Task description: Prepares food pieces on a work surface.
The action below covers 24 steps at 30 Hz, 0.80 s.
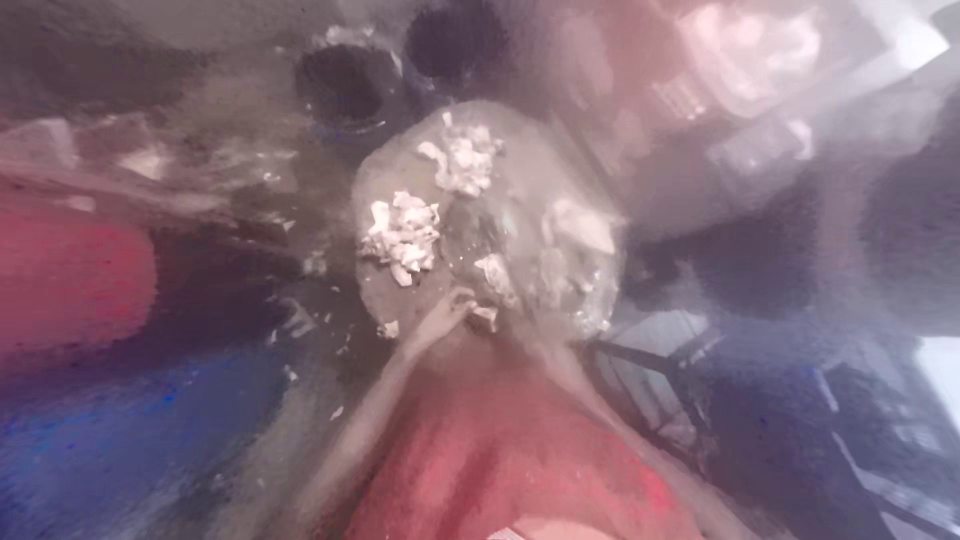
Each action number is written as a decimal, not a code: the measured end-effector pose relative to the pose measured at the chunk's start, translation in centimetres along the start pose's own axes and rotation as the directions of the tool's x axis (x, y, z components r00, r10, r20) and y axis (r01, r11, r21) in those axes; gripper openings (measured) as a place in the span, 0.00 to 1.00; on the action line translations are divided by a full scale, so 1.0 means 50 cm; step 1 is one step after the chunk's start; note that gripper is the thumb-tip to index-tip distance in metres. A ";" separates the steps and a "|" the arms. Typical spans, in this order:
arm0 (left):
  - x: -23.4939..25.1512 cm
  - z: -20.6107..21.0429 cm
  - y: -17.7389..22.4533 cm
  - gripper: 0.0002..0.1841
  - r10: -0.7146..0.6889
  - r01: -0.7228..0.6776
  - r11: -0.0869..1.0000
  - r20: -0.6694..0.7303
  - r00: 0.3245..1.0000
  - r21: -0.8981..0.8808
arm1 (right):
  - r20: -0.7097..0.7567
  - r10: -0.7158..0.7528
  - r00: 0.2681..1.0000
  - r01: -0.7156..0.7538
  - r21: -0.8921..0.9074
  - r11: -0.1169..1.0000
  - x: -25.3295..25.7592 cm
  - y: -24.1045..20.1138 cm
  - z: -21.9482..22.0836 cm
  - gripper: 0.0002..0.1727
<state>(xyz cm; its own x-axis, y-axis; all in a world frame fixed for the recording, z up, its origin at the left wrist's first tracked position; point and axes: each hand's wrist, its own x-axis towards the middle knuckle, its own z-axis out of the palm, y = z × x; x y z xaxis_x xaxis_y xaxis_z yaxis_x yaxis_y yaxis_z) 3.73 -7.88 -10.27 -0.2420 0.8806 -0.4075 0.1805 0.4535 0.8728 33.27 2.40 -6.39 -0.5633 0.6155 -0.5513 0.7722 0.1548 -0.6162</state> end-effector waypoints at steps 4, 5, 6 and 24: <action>0.110 -0.042 0.074 0.20 0.185 -0.131 0.897 -0.090 0.978 0.423 | 0.302 0.070 0.951 -0.010 -0.198 0.980 -0.058 0.064 -0.105 0.31; 0.137 -0.040 0.101 0.22 0.247 -0.218 0.827 0.013 0.969 0.518 | 0.387 0.091 0.918 0.032 -0.300 0.953 -0.061 0.077 -0.118 0.29; 0.171 -0.028 0.111 0.24 0.323 -0.344 0.716 0.149 0.935 0.607 | 0.431 0.116 0.895 0.068 -0.388 0.919 -0.064 0.081 -0.123 0.27; 0.199 -0.066 0.163 0.21 -0.005 0.068 0.941 -0.188 0.982 0.332 | 0.099 0.184 0.978 -0.206 0.318 0.925 -0.038 0.109 -0.004 0.30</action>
<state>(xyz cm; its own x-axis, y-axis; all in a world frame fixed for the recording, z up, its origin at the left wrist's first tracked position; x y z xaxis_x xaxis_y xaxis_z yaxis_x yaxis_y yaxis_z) -0.36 4.11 -6.34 -0.4173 0.8370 -0.3538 0.4700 0.5321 0.7043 38.60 2.26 -8.58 -0.4379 0.5542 -0.7079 0.7370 -0.2297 -0.6357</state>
